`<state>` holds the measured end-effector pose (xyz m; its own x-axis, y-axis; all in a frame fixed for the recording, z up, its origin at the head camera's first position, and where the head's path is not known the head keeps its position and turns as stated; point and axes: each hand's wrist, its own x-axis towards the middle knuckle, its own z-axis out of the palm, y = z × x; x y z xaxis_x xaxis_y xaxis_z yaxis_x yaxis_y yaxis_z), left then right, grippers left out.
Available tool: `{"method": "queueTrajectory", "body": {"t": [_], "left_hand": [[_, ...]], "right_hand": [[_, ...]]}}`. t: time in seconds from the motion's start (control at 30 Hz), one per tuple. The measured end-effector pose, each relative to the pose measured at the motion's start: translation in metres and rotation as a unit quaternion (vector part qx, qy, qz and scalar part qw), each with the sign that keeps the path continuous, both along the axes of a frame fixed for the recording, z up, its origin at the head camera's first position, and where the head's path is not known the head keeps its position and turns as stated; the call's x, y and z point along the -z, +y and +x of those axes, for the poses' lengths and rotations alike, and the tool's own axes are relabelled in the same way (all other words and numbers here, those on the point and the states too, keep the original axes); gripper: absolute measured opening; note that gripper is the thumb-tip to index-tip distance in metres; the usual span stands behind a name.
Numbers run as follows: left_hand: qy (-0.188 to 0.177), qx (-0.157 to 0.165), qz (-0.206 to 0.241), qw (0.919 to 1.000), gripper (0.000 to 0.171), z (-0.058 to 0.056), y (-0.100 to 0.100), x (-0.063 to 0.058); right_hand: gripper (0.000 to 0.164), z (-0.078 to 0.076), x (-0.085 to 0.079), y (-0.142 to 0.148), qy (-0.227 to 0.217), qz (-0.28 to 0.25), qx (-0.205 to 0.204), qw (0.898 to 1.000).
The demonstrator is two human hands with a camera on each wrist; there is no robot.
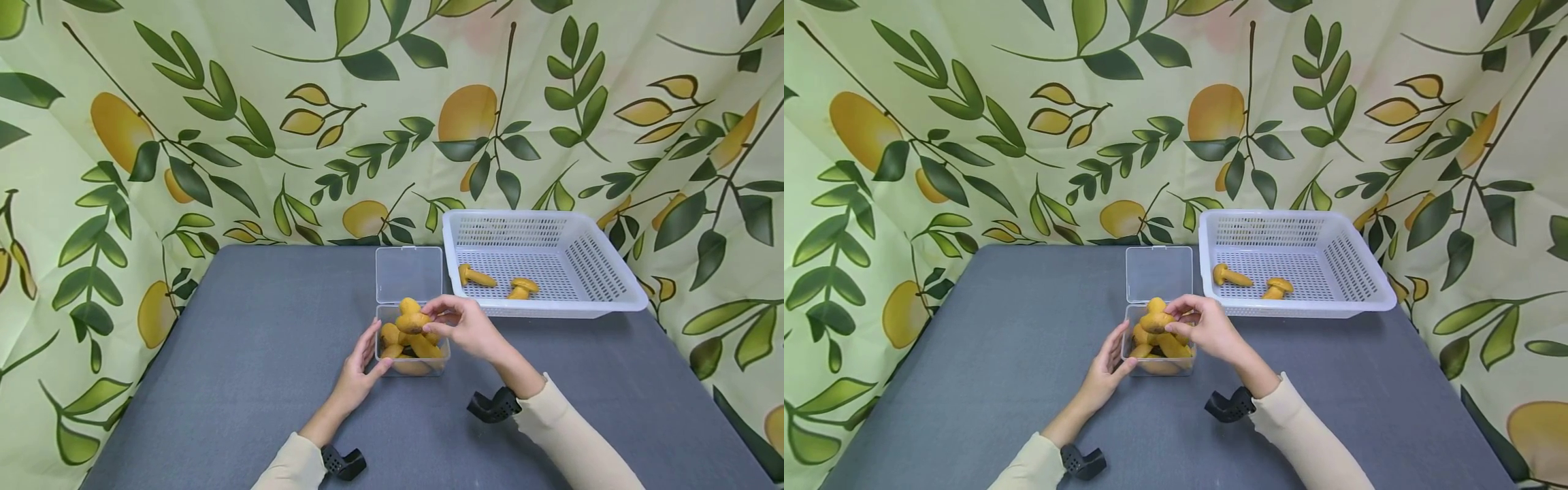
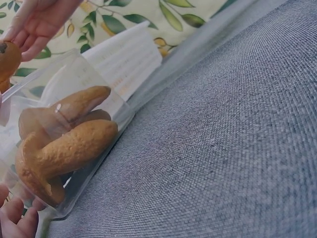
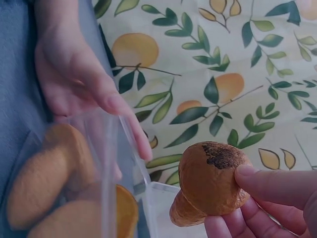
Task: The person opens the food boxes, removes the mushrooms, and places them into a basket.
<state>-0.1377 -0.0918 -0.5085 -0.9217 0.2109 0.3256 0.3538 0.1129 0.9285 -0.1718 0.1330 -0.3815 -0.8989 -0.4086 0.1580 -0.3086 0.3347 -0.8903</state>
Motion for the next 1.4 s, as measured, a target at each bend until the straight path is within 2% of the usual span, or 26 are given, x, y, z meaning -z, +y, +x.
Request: {"method": "queueTrajectory", "body": {"t": [0.37, 0.57, 0.93, 1.4], "left_hand": [[0.006, 0.006, 0.003, 1.0000, 0.064, 0.000, -0.001, 0.000], [-0.003, 0.006, 0.001, 1.0000, 0.065, 0.001, -0.001, -0.001], [0.006, 0.007, 0.005, 0.9999, 0.065, 0.000, -0.001, 0.000], [0.007, 0.012, 0.006, 0.9999, 0.064, 0.000, -0.002, -0.001]], "right_hand": [[0.021, -0.006, -0.008, 0.012, 0.008, -0.006, 0.027, 1.000], [0.022, -0.010, -0.013, 0.021, 0.006, -0.006, 0.055, 0.998], [0.026, -0.019, -0.022, 0.043, 0.007, -0.028, 0.109, 0.994], [0.030, -0.032, -0.017, 0.070, 0.013, -0.019, 0.176, 0.984]]}}
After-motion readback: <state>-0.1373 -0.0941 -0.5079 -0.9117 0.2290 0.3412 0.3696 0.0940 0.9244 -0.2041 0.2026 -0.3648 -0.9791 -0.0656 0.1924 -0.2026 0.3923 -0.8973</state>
